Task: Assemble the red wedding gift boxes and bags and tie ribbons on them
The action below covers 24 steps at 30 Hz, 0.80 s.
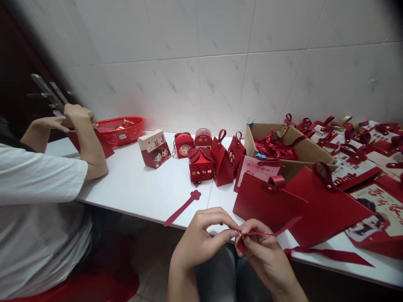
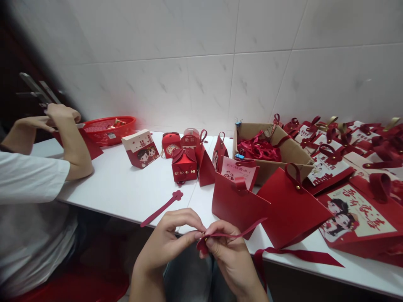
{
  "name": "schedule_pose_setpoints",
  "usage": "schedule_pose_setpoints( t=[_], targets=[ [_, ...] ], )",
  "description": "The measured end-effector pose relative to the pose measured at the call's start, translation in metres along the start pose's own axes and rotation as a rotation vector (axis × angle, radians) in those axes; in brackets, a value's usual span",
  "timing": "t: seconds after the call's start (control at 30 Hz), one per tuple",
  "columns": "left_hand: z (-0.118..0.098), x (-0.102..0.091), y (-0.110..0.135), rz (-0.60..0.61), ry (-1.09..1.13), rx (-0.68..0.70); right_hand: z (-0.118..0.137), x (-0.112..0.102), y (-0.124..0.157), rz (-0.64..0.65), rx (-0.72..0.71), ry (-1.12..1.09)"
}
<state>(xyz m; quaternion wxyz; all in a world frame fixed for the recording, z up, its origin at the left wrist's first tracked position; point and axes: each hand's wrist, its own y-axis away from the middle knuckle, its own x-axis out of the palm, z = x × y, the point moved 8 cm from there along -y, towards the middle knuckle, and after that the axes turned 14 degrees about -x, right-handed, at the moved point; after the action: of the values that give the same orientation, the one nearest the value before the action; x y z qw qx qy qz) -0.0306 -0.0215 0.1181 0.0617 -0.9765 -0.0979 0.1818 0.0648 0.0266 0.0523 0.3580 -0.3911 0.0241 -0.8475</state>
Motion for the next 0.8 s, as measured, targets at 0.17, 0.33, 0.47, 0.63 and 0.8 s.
schedule_pose_setpoints(
  t=[0.17, 0.33, 0.47, 0.63, 0.8],
  targets=[
    [-0.005, -0.001, -0.001, -0.046, -0.043, 0.059, -0.007, -0.010, 0.000, -0.097, 0.000, 0.051],
    [-0.017, 0.005, 0.007, -0.062, -0.205, 0.107, -0.002, -0.007, -0.003, -0.091, -0.109, 0.109],
    [-0.018, -0.017, 0.007, -0.088, -0.290, 0.207, 0.001, -0.006, -0.003, -0.037, -0.181, 0.155],
    [0.017, -0.183, -0.018, -1.057, -0.285, -0.009, 0.003, 0.003, -0.004, 0.182, -0.217, 0.095],
    [0.042, -0.282, -0.062, -1.330, -0.277, -0.214, -0.014, 0.003, -0.003, 0.330, -0.230, 0.084]
  ],
)
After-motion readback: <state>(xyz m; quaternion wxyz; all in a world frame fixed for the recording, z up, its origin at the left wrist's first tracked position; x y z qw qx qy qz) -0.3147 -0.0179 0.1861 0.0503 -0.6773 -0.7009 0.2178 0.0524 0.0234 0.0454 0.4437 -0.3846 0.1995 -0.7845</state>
